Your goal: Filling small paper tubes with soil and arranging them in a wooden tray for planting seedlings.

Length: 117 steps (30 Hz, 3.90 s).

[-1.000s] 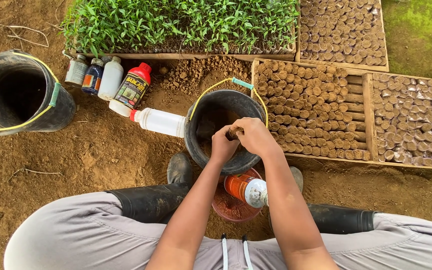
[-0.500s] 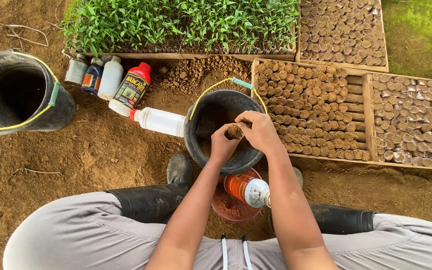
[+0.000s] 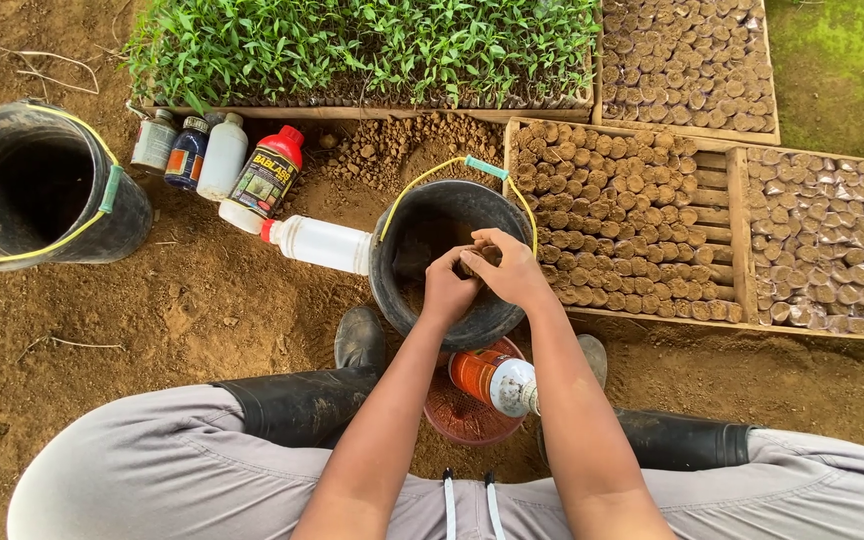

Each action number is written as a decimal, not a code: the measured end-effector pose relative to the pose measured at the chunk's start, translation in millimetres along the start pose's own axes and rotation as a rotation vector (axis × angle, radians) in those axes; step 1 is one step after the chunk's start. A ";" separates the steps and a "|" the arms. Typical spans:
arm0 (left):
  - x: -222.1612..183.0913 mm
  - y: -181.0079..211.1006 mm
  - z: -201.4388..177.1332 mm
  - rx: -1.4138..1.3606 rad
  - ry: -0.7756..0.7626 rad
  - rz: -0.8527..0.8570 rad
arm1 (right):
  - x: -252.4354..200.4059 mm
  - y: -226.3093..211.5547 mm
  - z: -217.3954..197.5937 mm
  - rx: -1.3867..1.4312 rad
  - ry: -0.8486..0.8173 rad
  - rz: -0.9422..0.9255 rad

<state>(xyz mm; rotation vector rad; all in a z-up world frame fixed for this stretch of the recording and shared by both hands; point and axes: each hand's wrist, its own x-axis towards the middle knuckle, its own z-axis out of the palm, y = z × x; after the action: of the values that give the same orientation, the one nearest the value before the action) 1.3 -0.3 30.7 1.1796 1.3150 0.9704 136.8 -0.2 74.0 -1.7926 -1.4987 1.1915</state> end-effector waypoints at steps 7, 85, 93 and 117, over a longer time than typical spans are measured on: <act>5.0 -17.0 2.7 -0.002 0.010 -0.034 | 11.0 21.9 6.2 0.044 0.017 0.033; 21.1 -40.6 -3.9 -0.186 -0.081 -0.199 | 18.3 57.5 -0.7 0.368 0.018 -0.008; 25.4 -18.5 -22.2 -0.173 -0.250 -0.220 | -15.9 -39.0 -10.9 -0.254 -0.209 -0.146; 47.1 -38.0 42.9 -0.444 -0.516 -0.538 | -1.3 15.1 -50.2 -0.621 -0.202 -0.009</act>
<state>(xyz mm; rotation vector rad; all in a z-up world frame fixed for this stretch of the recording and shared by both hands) 42.4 35.7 -19.5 0.6193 0.8659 0.4775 187.7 2.0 86.2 -2.0819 -2.1696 0.9861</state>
